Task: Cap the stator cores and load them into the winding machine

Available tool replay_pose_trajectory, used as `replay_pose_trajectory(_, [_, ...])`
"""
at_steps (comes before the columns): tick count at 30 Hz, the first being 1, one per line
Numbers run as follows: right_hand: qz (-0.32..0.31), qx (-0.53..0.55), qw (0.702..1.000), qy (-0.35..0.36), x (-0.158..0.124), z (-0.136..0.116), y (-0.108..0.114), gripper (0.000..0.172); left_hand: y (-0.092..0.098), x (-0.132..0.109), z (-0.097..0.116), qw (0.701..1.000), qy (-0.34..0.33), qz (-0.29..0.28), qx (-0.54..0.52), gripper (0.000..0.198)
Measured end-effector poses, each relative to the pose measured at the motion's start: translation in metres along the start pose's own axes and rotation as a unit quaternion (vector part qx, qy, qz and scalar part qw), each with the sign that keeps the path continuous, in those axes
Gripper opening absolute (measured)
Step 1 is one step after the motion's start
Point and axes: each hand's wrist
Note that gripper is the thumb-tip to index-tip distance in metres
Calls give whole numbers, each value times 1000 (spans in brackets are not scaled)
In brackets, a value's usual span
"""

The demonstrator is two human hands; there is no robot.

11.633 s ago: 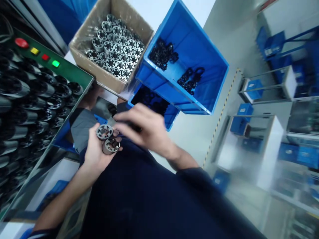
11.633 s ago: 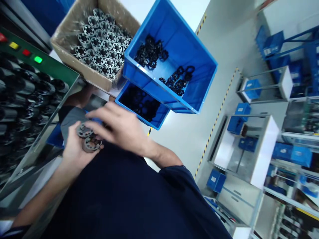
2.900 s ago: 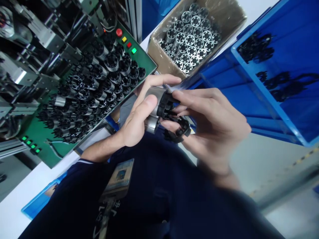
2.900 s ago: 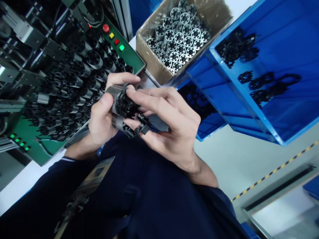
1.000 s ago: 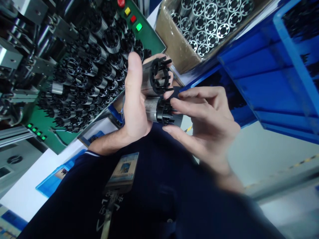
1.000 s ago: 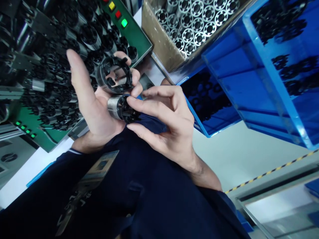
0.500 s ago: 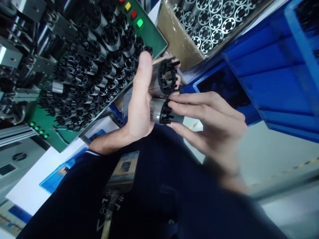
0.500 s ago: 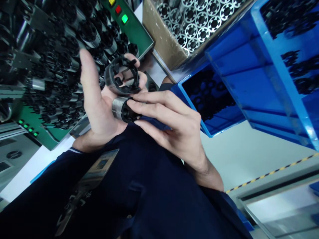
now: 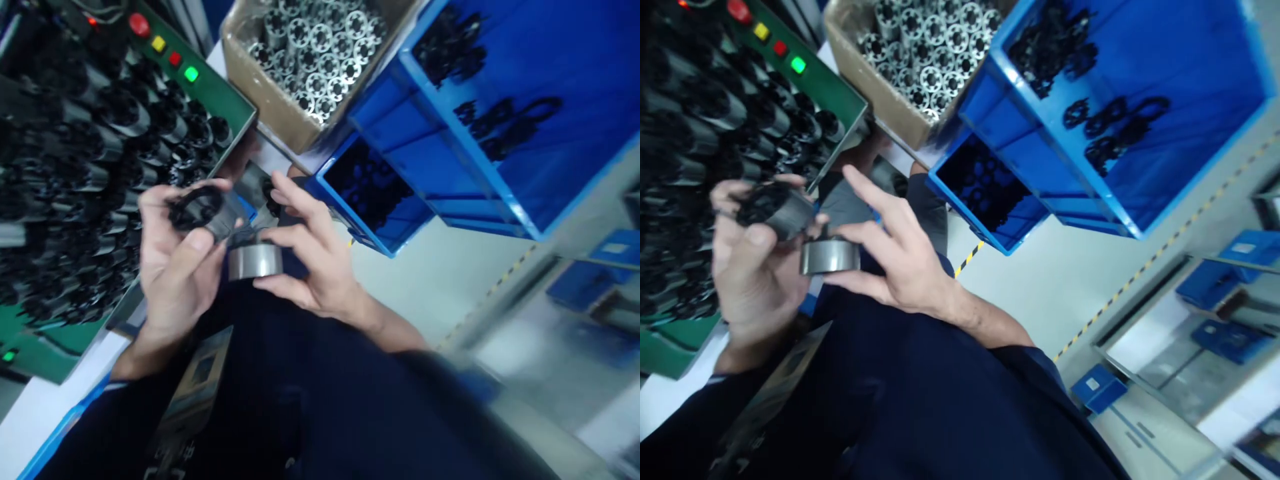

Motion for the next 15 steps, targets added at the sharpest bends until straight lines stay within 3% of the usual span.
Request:
replay_pose_trajectory(3, [-114, -33, 993, -9, 3, -10, 1, 51, 15, 9, -1, 999, -17, -16, 26, 13])
replay_pose_trajectory(5, [-178, -46, 983, -12, 5, -14, -5, 59, 15, 11, -7, 998, 9, -54, 11, 28])
replay_pose_trajectory(7, [-203, -55, 977, -24, 3, -12, -8, 66, 14, 10, -19, 995, 84, -51, -9, 48])
replay_pose_trajectory(10, [-201, -42, 976, -69, -11, 13, 8, 60, 15, 10, -45, 962, 269, 0, -40, 46])
replay_pose_trajectory(12, [-203, -61, 964, -159, -28, 43, 34, 48, 16, 12, -62, 924, 379, 28, -45, 41])
replay_pose_trajectory(15, [-203, -188, 885, -374, -59, 104, 80, 33, 16, 18, -80, 882, 455, 116, -49, 45])
Point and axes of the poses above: each hand's wrist, its own x-axis towards the middle knuckle, its own y-axis out of the back of the hand, z = x × y, and after that the axes turned 5 degrees about y, right-handed
